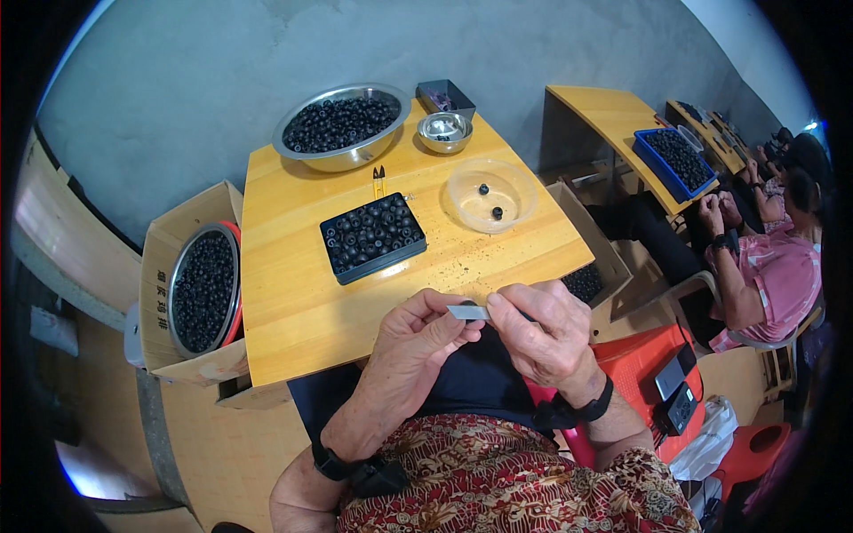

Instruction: Assembling small black rubber components by hand and using a tool, then placing them into a tray.

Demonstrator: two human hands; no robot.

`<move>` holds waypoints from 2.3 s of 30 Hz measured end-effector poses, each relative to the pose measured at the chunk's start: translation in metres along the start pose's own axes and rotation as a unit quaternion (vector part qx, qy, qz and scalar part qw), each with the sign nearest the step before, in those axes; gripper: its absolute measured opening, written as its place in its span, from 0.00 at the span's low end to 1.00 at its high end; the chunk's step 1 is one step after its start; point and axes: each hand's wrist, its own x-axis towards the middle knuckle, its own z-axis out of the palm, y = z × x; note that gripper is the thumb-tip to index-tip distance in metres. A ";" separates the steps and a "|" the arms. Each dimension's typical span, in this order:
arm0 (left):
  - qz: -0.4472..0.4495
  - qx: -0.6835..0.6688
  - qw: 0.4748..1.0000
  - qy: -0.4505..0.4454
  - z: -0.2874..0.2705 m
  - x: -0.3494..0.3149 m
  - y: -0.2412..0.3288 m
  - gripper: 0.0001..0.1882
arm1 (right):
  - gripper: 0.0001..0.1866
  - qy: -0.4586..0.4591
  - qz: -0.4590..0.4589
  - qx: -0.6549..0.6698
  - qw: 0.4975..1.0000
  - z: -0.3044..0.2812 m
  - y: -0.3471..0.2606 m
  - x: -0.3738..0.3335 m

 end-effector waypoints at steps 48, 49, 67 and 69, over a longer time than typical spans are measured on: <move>-0.089 -0.044 0.995 -0.004 -0.010 0.005 -0.005 0.09 | 0.15 -0.045 0.207 0.278 0.937 0.004 0.001 0.001; -0.089 -0.044 0.995 -0.004 -0.011 0.005 -0.006 0.09 | 0.14 -0.046 0.220 0.301 0.927 0.003 0.002 0.001; -0.054 0.053 0.997 0.027 -0.004 0.005 -0.010 0.10 | 0.07 -0.030 0.361 0.372 0.854 0.009 0.001 -0.005; -0.073 0.012 0.997 0.020 0.000 0.005 -0.008 0.10 | 0.07 -0.003 0.395 0.365 0.843 0.009 0.000 -0.005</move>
